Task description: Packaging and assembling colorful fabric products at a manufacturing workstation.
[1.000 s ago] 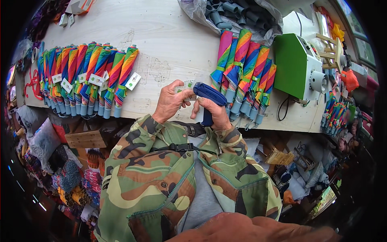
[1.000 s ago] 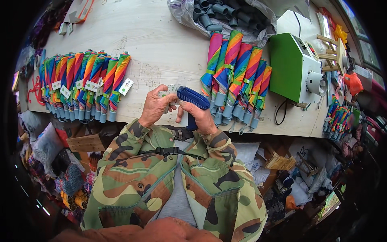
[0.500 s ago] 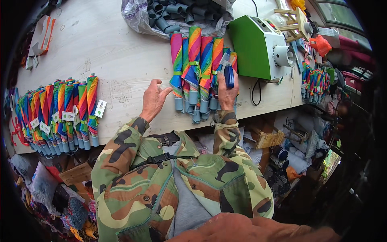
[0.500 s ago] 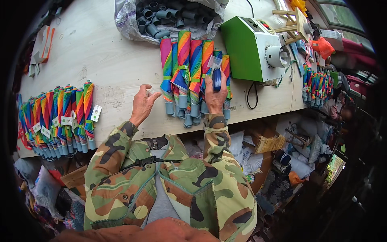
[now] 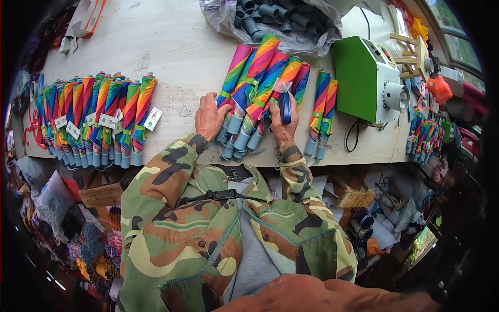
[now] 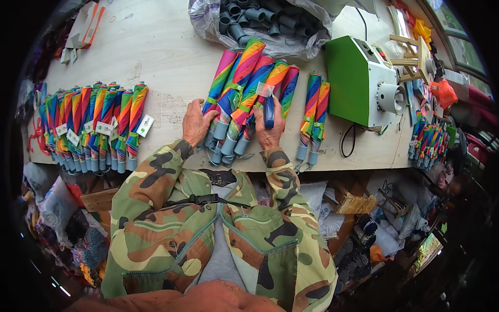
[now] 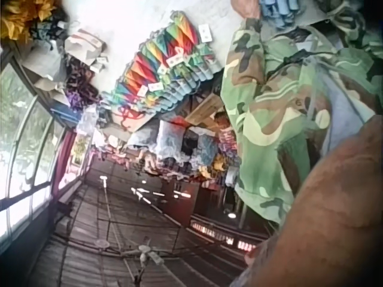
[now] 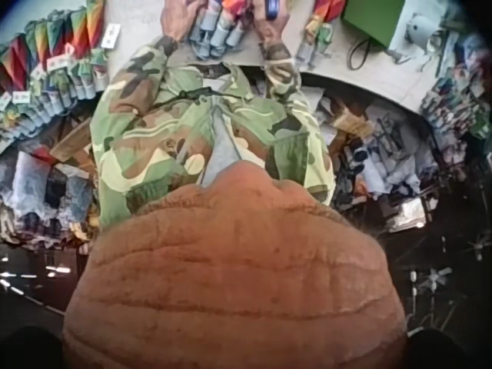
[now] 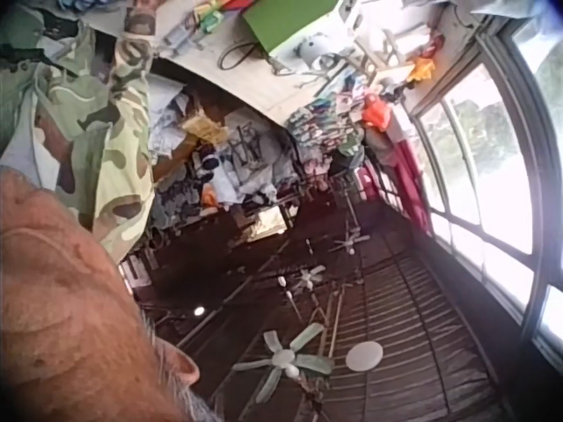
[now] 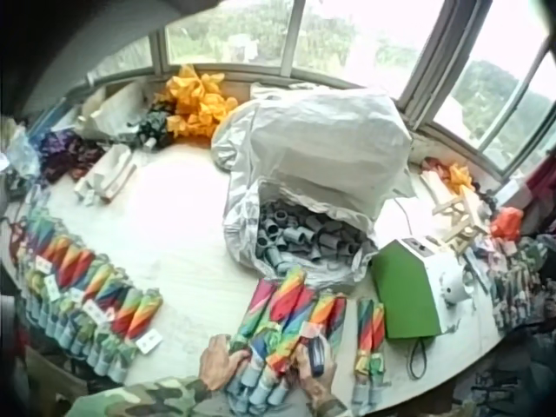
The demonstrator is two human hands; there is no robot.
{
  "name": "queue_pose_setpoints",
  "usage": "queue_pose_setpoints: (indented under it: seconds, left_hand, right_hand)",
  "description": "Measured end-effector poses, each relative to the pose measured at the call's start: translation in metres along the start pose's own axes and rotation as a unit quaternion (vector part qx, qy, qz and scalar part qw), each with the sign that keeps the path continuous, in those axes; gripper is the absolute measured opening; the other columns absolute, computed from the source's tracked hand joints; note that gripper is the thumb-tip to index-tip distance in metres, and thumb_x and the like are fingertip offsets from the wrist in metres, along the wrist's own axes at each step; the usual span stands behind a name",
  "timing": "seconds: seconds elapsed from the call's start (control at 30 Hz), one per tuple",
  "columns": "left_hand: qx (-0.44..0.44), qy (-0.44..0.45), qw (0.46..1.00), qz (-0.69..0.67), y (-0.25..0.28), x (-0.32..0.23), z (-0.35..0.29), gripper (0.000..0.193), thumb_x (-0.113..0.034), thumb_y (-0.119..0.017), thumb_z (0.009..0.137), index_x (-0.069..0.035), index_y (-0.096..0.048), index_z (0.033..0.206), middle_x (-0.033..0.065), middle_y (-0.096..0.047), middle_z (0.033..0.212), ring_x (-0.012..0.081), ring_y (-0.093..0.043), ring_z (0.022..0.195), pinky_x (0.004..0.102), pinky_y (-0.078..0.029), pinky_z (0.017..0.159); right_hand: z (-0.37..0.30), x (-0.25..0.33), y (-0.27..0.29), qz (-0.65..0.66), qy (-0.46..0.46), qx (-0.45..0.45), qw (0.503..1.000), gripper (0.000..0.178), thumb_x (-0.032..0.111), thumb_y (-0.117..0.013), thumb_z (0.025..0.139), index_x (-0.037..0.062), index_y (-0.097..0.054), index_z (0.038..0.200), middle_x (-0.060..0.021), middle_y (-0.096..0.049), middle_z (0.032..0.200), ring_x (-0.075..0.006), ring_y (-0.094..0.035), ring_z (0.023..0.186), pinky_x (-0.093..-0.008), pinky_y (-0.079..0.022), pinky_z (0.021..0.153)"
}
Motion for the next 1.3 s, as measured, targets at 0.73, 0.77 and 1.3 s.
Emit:
queue_pose_setpoints:
  seconds: [0.73,0.77,1.3]
  left_hand:
    - [-0.123,0.23,0.949,-0.179,0.138,0.199,-0.11,0.044,-0.022,-0.086,0.088,0.003,-0.067,0.119,0.021,-0.076,0.101,0.0411,-0.073,0.097,0.0464,-0.057,0.085]
    - [-0.128,0.232,0.947,-0.18,0.143,0.199,-0.112,0.044,-0.022,-0.086,0.088,0.003,-0.067,0.119,0.021,-0.076,0.101,0.0411,-0.073,0.097,0.0464,-0.057,0.085]
    - [-0.307,0.097,0.946,-0.025,0.169,0.147,-0.08,0.047,-0.01,-0.081,0.093,-0.003,-0.06,0.135,0.0196,-0.072,0.117,0.0381,-0.073,0.108,0.0475,-0.058,0.09]
  right_hand:
    - [-0.074,0.089,-0.29,0.212,-0.094,0.412,0.881,0.052,0.028,-0.08,0.099,-0.0039,-0.06,0.135,-0.0048,-0.071,0.095,-0.0129,-0.069,0.086,-0.0295,-0.056,0.08]
    - [-0.071,0.083,-0.294,0.199,-0.094,0.406,0.887,0.051,0.028,-0.08,0.099,-0.0041,-0.061,0.134,-0.0046,-0.071,0.093,-0.0128,-0.069,0.086,-0.0295,-0.056,0.08]
    - [-0.118,0.054,-0.273,0.187,-0.225,0.483,0.826,0.038,0.041,-0.073,0.102,0.0033,-0.074,0.097,-0.0088,-0.077,0.087,-0.0155,-0.07,0.079,-0.0309,-0.054,0.074]
Point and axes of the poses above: each hand's wrist, its own z-axis towards the middle knuckle, its own y-axis out of the back of the hand, x = y × z, the point moved 10 cm from there along z, towards the middle knuckle
